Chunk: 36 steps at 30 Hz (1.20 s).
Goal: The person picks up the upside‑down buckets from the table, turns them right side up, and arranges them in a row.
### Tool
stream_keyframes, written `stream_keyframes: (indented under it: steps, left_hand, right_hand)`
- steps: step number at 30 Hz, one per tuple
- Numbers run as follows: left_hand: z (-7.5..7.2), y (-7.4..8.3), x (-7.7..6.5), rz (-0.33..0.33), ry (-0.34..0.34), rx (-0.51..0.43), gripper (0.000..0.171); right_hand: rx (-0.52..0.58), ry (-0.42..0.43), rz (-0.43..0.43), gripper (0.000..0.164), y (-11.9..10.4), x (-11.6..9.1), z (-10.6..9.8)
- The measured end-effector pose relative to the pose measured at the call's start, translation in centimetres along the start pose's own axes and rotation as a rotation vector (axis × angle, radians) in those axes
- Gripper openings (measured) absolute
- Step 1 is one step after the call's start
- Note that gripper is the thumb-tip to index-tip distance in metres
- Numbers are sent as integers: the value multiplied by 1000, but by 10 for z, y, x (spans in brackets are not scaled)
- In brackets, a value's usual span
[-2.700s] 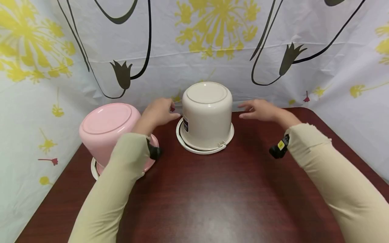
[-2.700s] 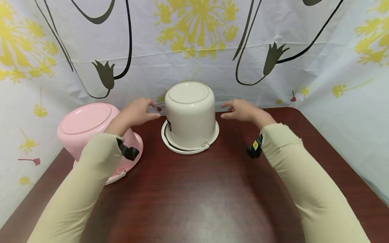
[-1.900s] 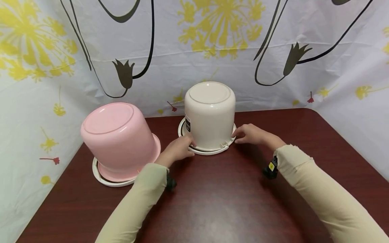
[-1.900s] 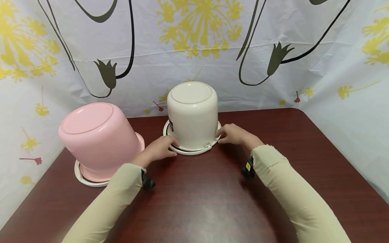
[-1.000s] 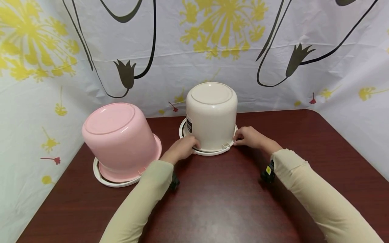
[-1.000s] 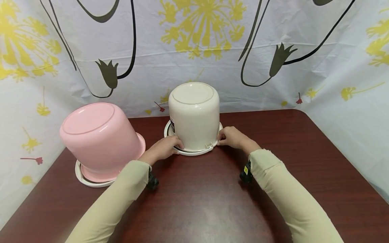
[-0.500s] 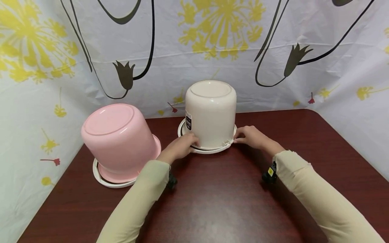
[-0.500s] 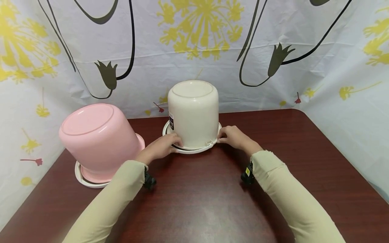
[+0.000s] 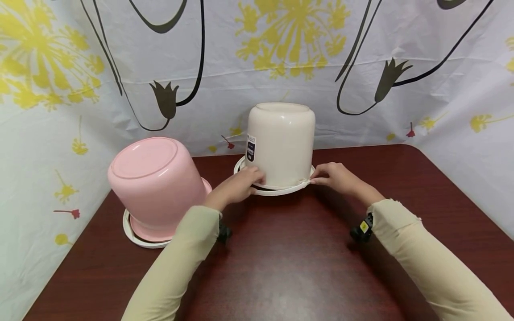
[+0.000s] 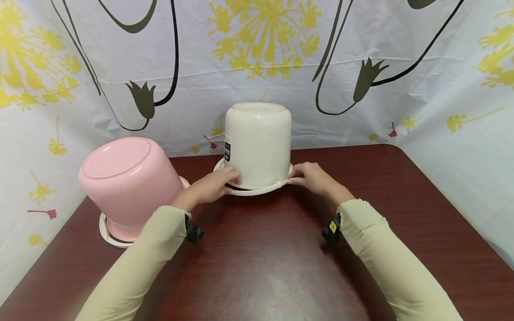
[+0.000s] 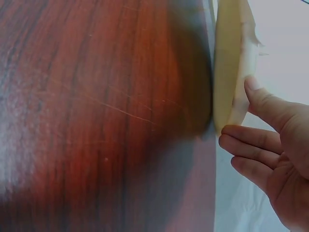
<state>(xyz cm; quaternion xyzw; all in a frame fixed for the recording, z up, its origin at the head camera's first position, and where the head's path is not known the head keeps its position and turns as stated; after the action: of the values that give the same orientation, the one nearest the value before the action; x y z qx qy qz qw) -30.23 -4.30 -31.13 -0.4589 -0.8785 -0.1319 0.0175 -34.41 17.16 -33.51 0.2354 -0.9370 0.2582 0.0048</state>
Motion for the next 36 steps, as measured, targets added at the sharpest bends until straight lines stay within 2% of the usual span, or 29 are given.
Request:
stream_keyframes:
  steps: [6, 10, 16, 23, 29, 36]
  left_hand:
    - [-15, 12, 4, 44, 1, -17, 21]
    - [-26, 21, 7, 94, 24, -51, 21]
    - [-37, 35, 11, 175, 28, -152, 20]
    - [-53, 47, 14, 170, 31, -338, 23]
    - [-61, 48, 16, 187, 72, -337, 24]
    - [-78, 50, 17, 206, 120, -361, 24]
  right_hand:
    - [29, 15, -4, 11, -1, -7, -14]
    - [34, 25, -4, 12, -3, -12, -26]
    - [47, 36, -4, 14, -7, -20, -46]
    - [25, 77, 17, 14, -14, -26, -71]
    - [-20, 105, 27, 14, -22, -26, -87]
    - [-76, 155, 9, 13, -37, -24, -112]
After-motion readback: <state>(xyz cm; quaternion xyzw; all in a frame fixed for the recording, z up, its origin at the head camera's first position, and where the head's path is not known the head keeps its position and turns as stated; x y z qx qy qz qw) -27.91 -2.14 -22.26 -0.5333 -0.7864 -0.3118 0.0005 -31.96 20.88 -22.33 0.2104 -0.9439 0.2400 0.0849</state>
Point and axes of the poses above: each hand's wrist, its own x-axis towards the middle knuckle, its own z-axis out of the palm, y = z × x, the point moved 7 cm from there along x, towards the middle knuckle, and after that the axes turned 8 degrees about z, right-handed, at the moved point
